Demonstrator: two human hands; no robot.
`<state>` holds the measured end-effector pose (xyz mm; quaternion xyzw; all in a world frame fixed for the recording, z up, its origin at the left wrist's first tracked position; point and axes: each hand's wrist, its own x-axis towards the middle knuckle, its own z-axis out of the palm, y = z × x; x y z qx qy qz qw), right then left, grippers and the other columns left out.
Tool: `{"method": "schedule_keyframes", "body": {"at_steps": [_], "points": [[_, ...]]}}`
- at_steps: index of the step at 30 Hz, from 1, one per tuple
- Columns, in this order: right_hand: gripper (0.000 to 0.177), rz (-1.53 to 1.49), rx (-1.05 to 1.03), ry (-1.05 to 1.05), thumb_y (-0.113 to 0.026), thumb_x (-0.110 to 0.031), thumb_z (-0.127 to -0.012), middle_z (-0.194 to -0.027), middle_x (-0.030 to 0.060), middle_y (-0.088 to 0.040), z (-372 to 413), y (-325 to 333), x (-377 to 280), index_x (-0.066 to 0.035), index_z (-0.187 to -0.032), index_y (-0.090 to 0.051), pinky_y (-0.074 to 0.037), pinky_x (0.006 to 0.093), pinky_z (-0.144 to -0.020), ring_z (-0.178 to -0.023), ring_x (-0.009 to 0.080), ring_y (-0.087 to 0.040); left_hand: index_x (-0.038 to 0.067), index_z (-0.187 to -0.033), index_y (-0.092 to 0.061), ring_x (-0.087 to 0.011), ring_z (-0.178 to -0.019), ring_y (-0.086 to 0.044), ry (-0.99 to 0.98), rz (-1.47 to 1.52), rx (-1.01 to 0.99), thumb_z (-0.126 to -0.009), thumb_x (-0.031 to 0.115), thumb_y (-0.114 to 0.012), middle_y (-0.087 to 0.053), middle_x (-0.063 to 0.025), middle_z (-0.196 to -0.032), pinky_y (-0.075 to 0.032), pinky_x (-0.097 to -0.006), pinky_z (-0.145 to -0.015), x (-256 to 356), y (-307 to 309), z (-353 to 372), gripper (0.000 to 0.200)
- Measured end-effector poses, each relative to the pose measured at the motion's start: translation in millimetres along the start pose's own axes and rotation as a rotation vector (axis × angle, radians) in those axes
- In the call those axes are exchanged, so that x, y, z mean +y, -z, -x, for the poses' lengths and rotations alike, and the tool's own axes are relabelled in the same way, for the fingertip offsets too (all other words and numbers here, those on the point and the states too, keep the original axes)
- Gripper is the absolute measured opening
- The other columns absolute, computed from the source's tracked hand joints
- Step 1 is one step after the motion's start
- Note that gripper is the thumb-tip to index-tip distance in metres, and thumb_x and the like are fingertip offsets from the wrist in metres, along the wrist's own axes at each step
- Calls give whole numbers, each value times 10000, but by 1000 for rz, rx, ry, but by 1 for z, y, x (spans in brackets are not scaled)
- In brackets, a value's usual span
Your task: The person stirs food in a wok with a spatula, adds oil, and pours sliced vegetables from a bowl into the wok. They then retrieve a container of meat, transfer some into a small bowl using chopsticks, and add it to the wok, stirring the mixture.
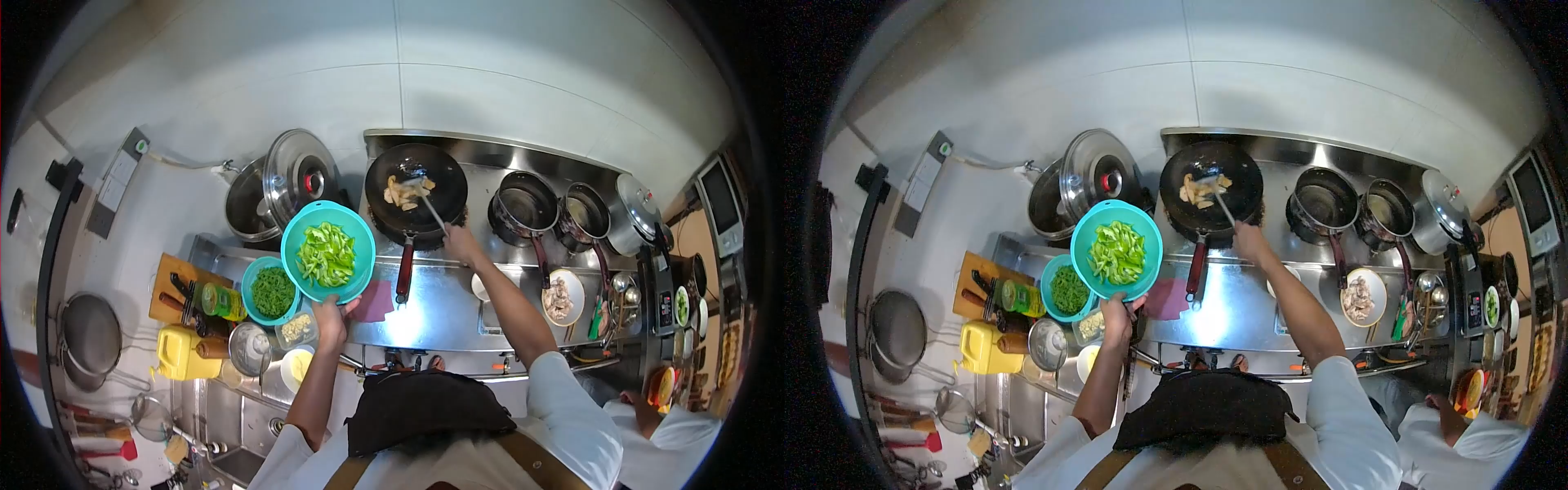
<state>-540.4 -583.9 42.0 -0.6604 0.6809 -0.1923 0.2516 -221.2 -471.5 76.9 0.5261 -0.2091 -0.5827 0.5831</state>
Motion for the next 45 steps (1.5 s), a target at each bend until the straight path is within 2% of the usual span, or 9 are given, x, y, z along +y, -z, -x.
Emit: {"method": "schedule_keyframes", "body": {"at_steps": [8, 12, 14, 17, 25, 29, 31, 33, 45], "points": [[283, 90, -51, -47, -527, -87, -791, -875, 297, -608, 89, 38, 2, 40, -1039, -573, -457, 478, -795, -864, 443, -589, 240, -1429, 204, -336, -1049, -547, -113, -239, -101, -821, -64, -386, -299, -182, -1394, -593, -434, -677, 8, -76, -105, 901], [394, -93, -1, -122, -554, -132, -832, -1020, 281, -603, 110, 42, -1, 46, -1183, -527, -449, 427, -876, -978, 421, -577, 253, -1443, 165, -441, -999, -572, -221, -972, -52, -800, -73, -455, -259, -270, -1423, -529, -482, -731, -4, -119, -158, 950], [436, -134, 28, -144, -550, -117, -841, -1113, 263, -587, 118, 45, -6, 26, -1250, -496, -430, 399, -918, -1040, 392, -568, 283, -1451, 129, -480, -910, -580, -807, -1197, -32, -750, -95, -509, -234, -323, -1413, -484, -506, -759, -10, -139, -161, 1020], [437, -208, 29, -162, -549, -125, -845, -1096, 266, -592, 123, 53, -10, 31, -1250, -492, -432, 399, -916, -1029, 391, -574, 315, -1454, 95, -468, -825, -606, -719, -1418, -81, -713, -115, -538, -212, -327, -1424, -497, -502, -732, -11, -163, -169, 1065], [459, -145, 46, -194, -557, -121, -823, -999, 287, -609, 128, 72, -16, -1, -1261, -493, -448, 436, -875, -980, 417, -583, 282, -1472, -34, -442, -691, -616, -1076, -1538, -143, -698, -135, -521, -162, -275, -1466, -521, -454, -621, 24, -187, -180, 1006], [401, -151, 109, -128, -548, -109, -804, -927, 291, -613, 126, 78, -11, 11, -1186, -534, -456, 461, -841, -913, 435, -590, 242, -1474, -8, -413, -993, -574, -1301, -1227, -115, -746, -156, -472, -215, -261, -1446, -525, -416, -604, 18, -184, -209, 950], [349, -157, 153, -71, -535, -100, -790, -869, 291, -616, 126, 78, -8, 20, -1115, -574, -463, 474, -815, -858, 441, -600, 248, -1471, 34, -387, -1122, -509, -1182, -1155, -47, -779, -167, -421, -240, -238, -1442, -549, -387, -590, 16, -176, -217, 927], [314, -67, 147, -44, -535, -102, -783, -848, 274, -623, 126, 85, -1, 20, -1066, -593, -473, 478, -792, -843, 427, -608, 259, -1464, 79, -368, -1092, -527, -421, -777, -228, -789, -172, -395, -242, -214, -1451, -574, -352, -582, 36, -184, -189, 931], [241, 339, -259, 28, -551, -71, -735, -895, 261, -632, 89, 104, -12, 7, -942, -645, -495, 467, -754, -855, 396, -626, 279, -1455, 114, -339, -1146, -462, -383, -258, -165, -798, -107, -317, -163, -157, -1461, -595, -362, -641, 37, -118, -121, 876]]}}
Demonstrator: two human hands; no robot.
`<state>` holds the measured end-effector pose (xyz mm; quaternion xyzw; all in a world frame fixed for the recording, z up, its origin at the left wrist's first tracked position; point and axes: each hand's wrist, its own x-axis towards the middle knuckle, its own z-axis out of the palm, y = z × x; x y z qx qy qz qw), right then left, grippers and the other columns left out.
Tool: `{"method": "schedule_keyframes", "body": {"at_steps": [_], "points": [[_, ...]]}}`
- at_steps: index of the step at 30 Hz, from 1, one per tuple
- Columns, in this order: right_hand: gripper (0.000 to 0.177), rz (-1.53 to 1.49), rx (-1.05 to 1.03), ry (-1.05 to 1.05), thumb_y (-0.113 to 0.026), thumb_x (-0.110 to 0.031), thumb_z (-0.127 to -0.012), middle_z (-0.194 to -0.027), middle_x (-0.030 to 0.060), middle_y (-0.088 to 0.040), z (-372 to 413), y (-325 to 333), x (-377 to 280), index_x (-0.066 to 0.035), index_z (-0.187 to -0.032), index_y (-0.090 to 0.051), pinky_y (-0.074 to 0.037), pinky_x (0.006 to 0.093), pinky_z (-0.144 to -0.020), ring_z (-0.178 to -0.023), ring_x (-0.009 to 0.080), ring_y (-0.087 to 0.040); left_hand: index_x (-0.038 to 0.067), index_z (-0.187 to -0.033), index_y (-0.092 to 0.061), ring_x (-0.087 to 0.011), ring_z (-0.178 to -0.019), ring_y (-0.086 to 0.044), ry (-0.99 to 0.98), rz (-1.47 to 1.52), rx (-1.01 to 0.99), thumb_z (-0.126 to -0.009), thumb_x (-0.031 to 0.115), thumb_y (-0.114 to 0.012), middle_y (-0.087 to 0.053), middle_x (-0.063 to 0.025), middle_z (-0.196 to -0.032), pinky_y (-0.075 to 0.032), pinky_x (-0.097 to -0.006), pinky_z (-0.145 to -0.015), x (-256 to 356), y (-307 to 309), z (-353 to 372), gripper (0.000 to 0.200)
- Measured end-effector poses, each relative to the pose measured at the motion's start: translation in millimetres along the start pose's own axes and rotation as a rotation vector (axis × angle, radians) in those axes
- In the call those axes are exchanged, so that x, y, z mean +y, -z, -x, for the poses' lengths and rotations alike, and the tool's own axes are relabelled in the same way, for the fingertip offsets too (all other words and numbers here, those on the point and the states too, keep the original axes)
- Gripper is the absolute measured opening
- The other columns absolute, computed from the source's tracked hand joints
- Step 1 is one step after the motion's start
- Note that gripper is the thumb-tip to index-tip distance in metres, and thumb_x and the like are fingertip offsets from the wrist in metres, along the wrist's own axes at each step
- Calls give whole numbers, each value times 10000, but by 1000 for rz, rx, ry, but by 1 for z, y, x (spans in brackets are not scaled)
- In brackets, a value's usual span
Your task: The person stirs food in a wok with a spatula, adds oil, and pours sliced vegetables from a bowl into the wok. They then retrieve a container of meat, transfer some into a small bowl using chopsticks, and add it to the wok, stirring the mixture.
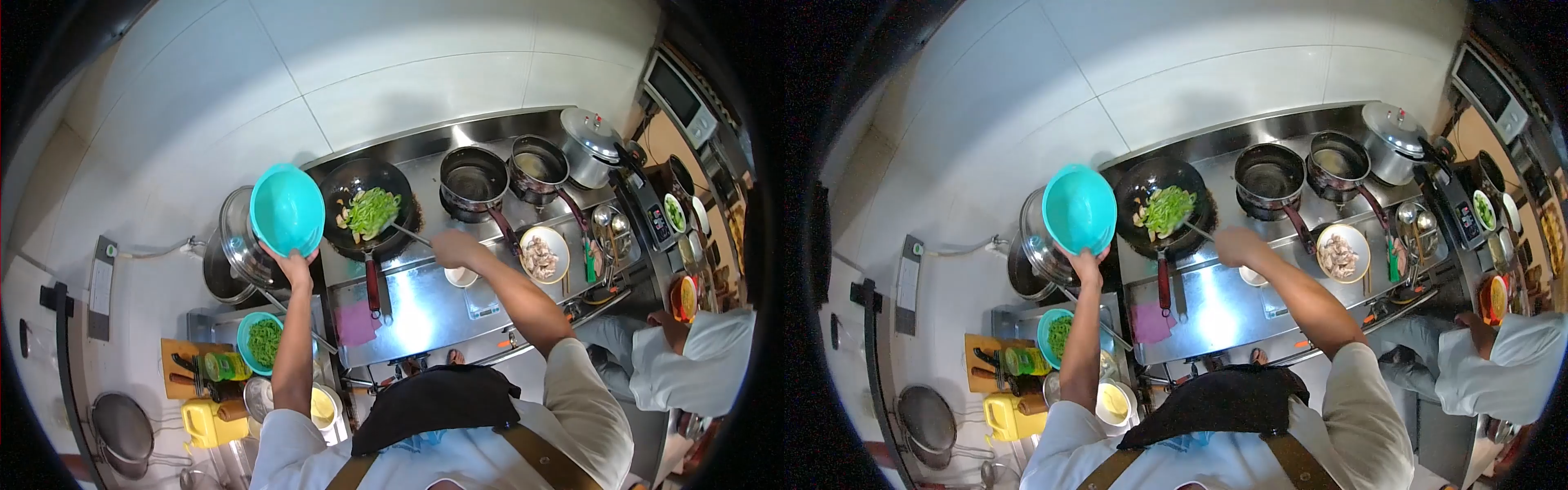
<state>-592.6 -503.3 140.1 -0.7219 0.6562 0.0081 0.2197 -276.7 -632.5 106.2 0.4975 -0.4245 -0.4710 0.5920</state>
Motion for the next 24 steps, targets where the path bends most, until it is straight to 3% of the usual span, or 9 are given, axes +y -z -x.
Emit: {"method": "schedule_keyframes", "body": {"at_steps": [5, 8, 12, 14, 17, 19, 20, 22, 24], "points": [[274, -351, 327, 8, -538, -60, -747, -822, 275, -627, -47, -61, -7, 42, -993, -601, -498, 487, -728, -779, 421, -627, 235, -1447, -9, -389, -1134, -471, 145, 74, 90, -806, -91, -324, -191, -174, -1430, -602, -424, -630, -42, 70, 66, 785], [277, -322, 344, 8, -521, -55, -763, -813, 275, -626, -71, -64, -15, 37, -1016, -588, -497, 495, -724, -775, 426, -625, 58, -1355, -205, -360, -903, -610, 191, 137, 236, -791, -60, -358, -439, -235, -1235, -593, -365, -531, -52, 92, 131, 596], [248, -250, 249, -47, -518, -58, -777, -863, 284, -623, -96, -81, -8, 30, -998, -587, -492, 494, -744, -828, 422, -618, 32, -1315, -257, -340, -840, -629, 406, 94, 280, -790, -40, -353, -484, -237, -1159, -592, -386, -579, -101, 134, 211, 538], [274, -245, 234, -5, -516, -64, -785, -844, 293, -614, -81, -78, 9, 37, -1034, -568, -487, 497, -741, -823, 436, -607, 66, -1350, -219, -388, -1018, -550, 537, 119, 173, -713, -86, -359, -389, -202, -1267, -605, -457, -642, -103, 142, 250, 670], [201, -66, 247, 232, -510, -129, -837, -762, 244, -622, -49, -44, 14, 31, -947, -561, -502, 457, -569, -670, 370, -632, 36, -1337, -229, -399, -925, -611, 686, 86, 19, -701, -83, -353, -445, -231, -1214, -611, -433, -615, -96, 132, 291, 659], [146, -677, 16, -203, -489, -107, -849, -677, 109, -587, -28, -9, -6, 15, -878, -565, -453, 345, -395, -507, 192, -575, 36, -1340, -230, -389, -904, -624, 875, 80, -25, -725, -78, -345, -463, -230, -1207, -610, -420, -607, -97, 118, 300, 636], [146, -670, 12, -199, -489, -107, -849, -677, 109, -587, -27, -5, -5, 15, -878, -565, -453, 345, -395, -507, 192, -575, 36, -1343, -227, -387, -912, -623, 969, 107, -22, -734, -77, -342, -460, -230, -1214, -610, -413, -609, -106, 113, 302, 630], [98, -1349, 59, -263, -459, -58, -840, -599, 38, -501, -27, 7, 0, 12, -812, -521, -353, 306, -313, -410, 111, -453, 12, -1326, -236, -376, -886, -633, 996, 99, -70, -792, -37, -366, -471, -245, -1198, -608, -399, -640, -120, 97, 300, 552], [123, -1383, 40, -311, -421, -53, -859, -558, 7, -446, -32, 26, -1, -14, -775, -501, -329, 277, -323, -397, 94, -387, -13, -1310, -244, -365, -860, -643, 1024, 93, -122, -851, 3, -391, -482, -259, -1182, -606, -385, -671, -127, 82, 299, 482]]}}
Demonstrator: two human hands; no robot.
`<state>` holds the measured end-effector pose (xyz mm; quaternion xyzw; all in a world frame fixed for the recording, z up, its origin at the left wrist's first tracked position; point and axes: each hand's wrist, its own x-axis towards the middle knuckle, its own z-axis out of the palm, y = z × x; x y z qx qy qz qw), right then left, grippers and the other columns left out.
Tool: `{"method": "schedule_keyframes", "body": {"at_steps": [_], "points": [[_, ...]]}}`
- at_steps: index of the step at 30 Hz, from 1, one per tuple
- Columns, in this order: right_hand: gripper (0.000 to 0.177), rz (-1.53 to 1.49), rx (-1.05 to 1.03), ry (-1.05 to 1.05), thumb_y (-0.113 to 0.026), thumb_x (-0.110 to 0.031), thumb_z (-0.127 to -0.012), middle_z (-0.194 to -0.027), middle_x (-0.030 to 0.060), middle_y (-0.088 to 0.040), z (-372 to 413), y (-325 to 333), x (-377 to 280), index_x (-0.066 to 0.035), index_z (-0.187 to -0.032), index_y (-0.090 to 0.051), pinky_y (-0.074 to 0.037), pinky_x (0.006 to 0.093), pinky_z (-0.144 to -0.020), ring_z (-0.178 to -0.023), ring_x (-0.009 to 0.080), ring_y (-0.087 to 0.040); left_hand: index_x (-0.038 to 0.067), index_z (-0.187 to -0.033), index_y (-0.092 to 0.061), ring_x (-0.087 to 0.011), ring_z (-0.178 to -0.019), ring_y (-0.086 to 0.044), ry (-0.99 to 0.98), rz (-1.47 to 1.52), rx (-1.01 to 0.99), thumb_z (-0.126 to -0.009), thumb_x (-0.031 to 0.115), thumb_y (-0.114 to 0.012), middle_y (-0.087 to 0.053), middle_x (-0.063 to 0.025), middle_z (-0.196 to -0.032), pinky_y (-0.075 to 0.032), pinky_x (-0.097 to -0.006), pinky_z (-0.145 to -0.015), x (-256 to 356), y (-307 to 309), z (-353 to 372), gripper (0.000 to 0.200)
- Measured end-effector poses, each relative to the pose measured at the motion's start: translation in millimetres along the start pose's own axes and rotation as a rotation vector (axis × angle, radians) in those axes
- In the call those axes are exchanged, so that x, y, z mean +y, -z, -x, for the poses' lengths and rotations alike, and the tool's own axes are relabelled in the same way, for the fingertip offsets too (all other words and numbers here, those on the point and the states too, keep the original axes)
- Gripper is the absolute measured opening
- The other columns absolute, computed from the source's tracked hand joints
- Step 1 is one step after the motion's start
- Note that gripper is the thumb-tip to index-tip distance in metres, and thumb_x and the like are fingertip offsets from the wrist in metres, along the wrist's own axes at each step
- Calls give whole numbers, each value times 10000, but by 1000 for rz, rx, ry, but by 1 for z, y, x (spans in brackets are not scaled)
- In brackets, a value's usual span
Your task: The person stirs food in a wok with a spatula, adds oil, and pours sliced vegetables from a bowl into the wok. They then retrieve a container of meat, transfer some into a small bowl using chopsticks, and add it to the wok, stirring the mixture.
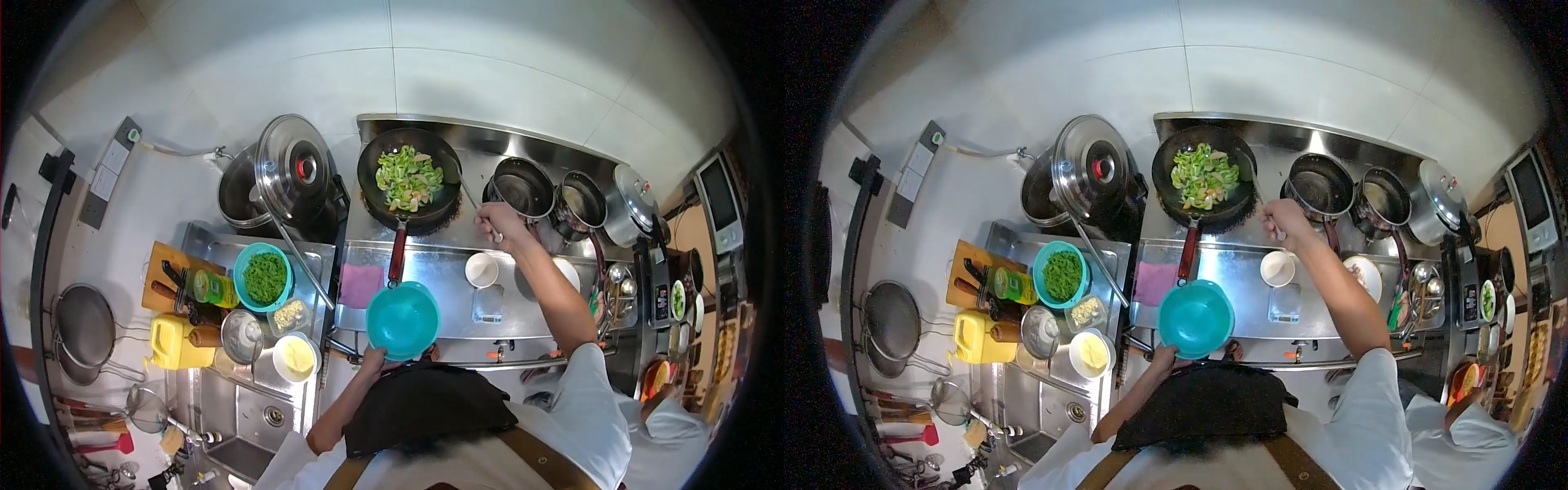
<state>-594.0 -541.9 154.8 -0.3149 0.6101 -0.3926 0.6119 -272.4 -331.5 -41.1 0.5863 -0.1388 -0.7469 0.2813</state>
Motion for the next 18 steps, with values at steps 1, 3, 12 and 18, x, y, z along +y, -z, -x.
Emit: {"method": "schedule_keyframes", "body": {"at_steps": [1, 3, 12, 18], "points": [[116, -76, -35, -98, -410, -58, -866, -566, 11, -448, -15, 11, -1, -22, -778, -477, -323, 258, -329, -403, 90, -380, -5, -1315, -236, -363, -865, -642, -9, 2, -70, -862, 16, -409, -483, -254, -1186, -604, -381, -671, -5, -1, -14, 486], [112, -310, -59, -245, -388, -83, -893, -581, 25, -453, -47, 15, -9, -46, -793, -424, -312, 224, -346, -420, 83, -362, 16, -1333, -214, -351, -885, -640, -23, 10, -175, -883, 72, -499, -480, -232, -1204, -597, -386, -676, -27, 9, -58, 536], [100, 263, -262, -79, -482, -114, -870, -611, 18, -512, -151, -35, -41, -41, -853, -548, -325, 207, -321, -392, 51, -389, -13, -1329, -345, -318, -1097, -563, -712, -524, 278, -876, 177, -590, -465, -243, -1290, -434, -371, -946, 20, 25, -79, 550], [217, 1517, -79, 394, -566, -91, -721, -780, 242, -653, -68, -61, -16, 32, -869, -666, -533, 413, -670, -723, 371, -661, -28, -1166, -518, -286, -1005, -586, -826, -529, 162, -886, 284, -593, -611, -194, -1067, -447, -350, -876, 132, -47, -104, 426]]}}
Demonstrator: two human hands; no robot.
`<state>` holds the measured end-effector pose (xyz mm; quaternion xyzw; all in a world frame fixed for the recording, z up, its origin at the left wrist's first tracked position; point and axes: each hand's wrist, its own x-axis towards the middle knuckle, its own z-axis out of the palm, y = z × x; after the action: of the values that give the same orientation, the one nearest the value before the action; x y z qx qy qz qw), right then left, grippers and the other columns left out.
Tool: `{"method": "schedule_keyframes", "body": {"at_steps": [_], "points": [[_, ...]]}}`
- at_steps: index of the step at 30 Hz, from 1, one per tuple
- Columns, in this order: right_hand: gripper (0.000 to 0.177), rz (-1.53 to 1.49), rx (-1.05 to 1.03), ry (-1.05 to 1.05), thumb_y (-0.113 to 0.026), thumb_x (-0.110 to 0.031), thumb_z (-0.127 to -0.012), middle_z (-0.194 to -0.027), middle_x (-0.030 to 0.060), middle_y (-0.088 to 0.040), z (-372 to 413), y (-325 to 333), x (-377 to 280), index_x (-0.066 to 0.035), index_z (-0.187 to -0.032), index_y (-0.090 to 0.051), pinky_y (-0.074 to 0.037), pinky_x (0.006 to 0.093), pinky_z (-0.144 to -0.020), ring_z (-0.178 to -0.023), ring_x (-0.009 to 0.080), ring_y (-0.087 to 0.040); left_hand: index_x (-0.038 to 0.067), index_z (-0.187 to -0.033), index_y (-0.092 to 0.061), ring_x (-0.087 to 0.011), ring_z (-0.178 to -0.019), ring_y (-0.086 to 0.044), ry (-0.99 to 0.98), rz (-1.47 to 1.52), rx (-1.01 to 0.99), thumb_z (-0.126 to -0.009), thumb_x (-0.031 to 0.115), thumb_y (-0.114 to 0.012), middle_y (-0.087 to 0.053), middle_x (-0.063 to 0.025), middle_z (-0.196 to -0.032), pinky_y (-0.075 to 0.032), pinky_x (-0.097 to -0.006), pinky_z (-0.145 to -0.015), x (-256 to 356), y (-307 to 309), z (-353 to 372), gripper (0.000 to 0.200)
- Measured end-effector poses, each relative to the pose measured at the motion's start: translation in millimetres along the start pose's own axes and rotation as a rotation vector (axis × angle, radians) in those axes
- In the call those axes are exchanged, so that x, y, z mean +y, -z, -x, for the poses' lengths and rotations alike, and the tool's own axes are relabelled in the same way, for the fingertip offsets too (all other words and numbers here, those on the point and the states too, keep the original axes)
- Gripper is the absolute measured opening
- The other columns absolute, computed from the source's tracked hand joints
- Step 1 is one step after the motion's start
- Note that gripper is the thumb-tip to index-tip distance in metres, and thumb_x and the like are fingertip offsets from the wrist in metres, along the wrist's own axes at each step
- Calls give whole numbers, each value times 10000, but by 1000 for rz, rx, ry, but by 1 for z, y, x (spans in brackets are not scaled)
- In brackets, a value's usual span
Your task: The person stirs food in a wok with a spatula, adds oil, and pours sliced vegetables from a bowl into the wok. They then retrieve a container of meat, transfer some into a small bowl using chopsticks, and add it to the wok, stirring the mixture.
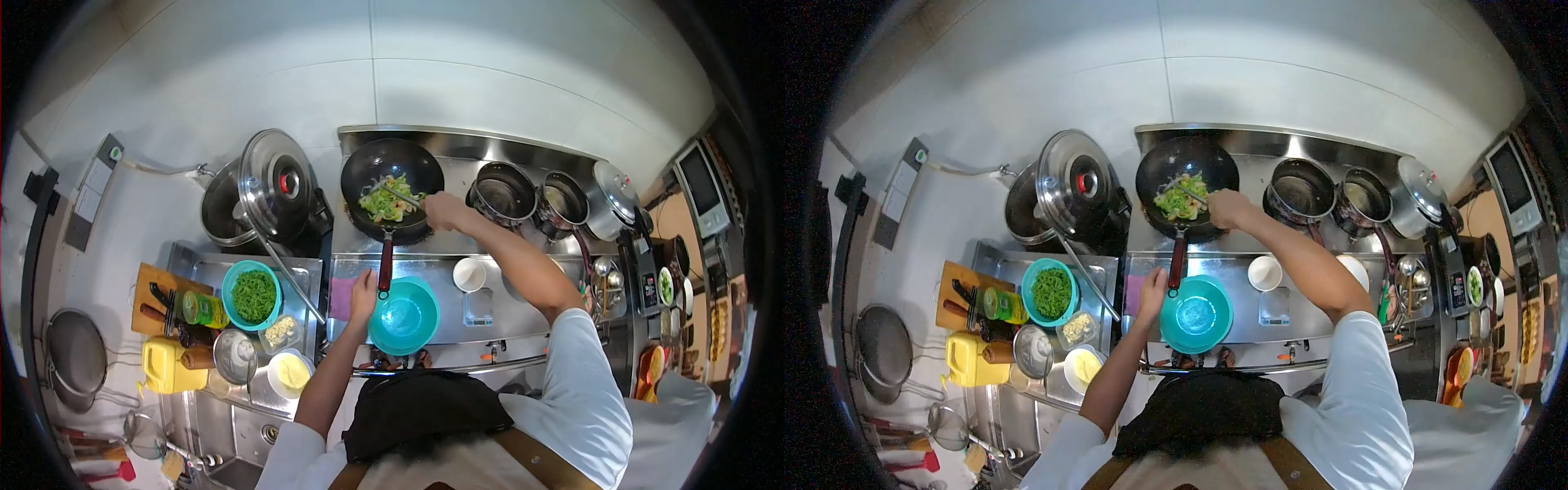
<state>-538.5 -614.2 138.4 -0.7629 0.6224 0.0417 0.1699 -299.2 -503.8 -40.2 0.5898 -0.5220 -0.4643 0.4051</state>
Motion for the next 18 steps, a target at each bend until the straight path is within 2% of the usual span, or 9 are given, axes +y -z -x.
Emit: {"method": "schedule_keyframes", "body": {"at_steps": [2, 4, 5, 7, 8, 10, 12, 14, 18], "points": [[202, 62, -69, -8, -567, -85, -726, -801, 228, -659, 39, 16, 2, 3, -870, -678, -532, 422, -693, -763, 361, -662, -13, -1080, -574, -252, -884, -630, -78, -1, -11, -888, 282, -591, -640, -147, -988, -496, -352, -788, -3, -22, -33, 352], [243, 82, -115, -54, -565, -90, -750, -861, 222, -651, 88, 47, -6, -16, -966, -648, -515, 433, -730, -843, 355, -643, 5, -994, -564, -244, -710, -640, 506, 369, -408, -860, 307, -631, -632, -143, -893, -519, -349, -615, 36, -28, -43, 338], [299, 104, -160, -88, -564, -96, -774, -920, 215, -643, 106, 58, -7, -35, -1062, -619, -498, 444, -767, -922, 349, -624, 35, -878, -552, -169, -513, -549, 577, 439, -461, -830, 264, -661, -601, -76, -737, -432, -330, -428, 34, -31, -52, 259], [308, 101, -175, -3, -577, -98, -762, -912, 206, -645, 125, 65, -8, -37, -1061, -619, -497, 443, -754, -901, 347, -627, 53, -827, -540, -132, -476, -476, 489, 295, -538, -815, 246, -648, -540, -29, -614, -359, -298, -410, 25, -30, -57, 222], [317, 110, -187, 60, -590, -100, -750, -903, 196, -647, 142, 71, 0, -39, -1060, -620, -497, 441, -741, -880, 345, -630, 102, -736, -526, -100, -447, -416, 457, -15, -450, -805, 234, -616, -472, 10, -557, -293, -259, -410, 77, -22, -43, 174], [277, 8, -20, 22, -595, -101, -711, -813, 179, -660, 145, 41, 4, -42, -974, -658, -506, 445, -646, -748, 343, -642, 186, -601, -447, -75, -420, -353, 503, 300, -605, -804, 208, -581, -392, 61, -516, -261, -251, -410, 89, -14, -53, 245], [187, -120, 17, -34, -550, -120, -721, -752, 205, -659, 137, 25, -2, -1, -755, -690, -516, 440, -638, -710, 354, -647, 196, -603, -434, -46, -403, -354, 555, 172, -669, -830, 224, -569, -378, 74, -495, -260, -212, -389, 108, -9, -68, 266], [188, -209, 138, -87, -561, -97, -696, -792, 235, -653, 120, -8, 4, 6, -792, -685, -513, 451, -660, -761, 376, -646, 169, -603, -435, -80, -379, -389, 460, 117, -504, -828, 219, -571, -392, 45, -469, -326, -243, -352, 79, -21, -79, 268], [211, -290, 22, -113, -587, -50, -642, -797, 228, -650, 175, 1, 9, 23, -818, -677, -517, 441, -661, -785, 366, -646, 45, -764, -494, -140, -344, -427, 106, 53, -352, -785, 146, -561, -444, -21, -487, -321, -273, -315, 54, -3, 6, 123]]}}
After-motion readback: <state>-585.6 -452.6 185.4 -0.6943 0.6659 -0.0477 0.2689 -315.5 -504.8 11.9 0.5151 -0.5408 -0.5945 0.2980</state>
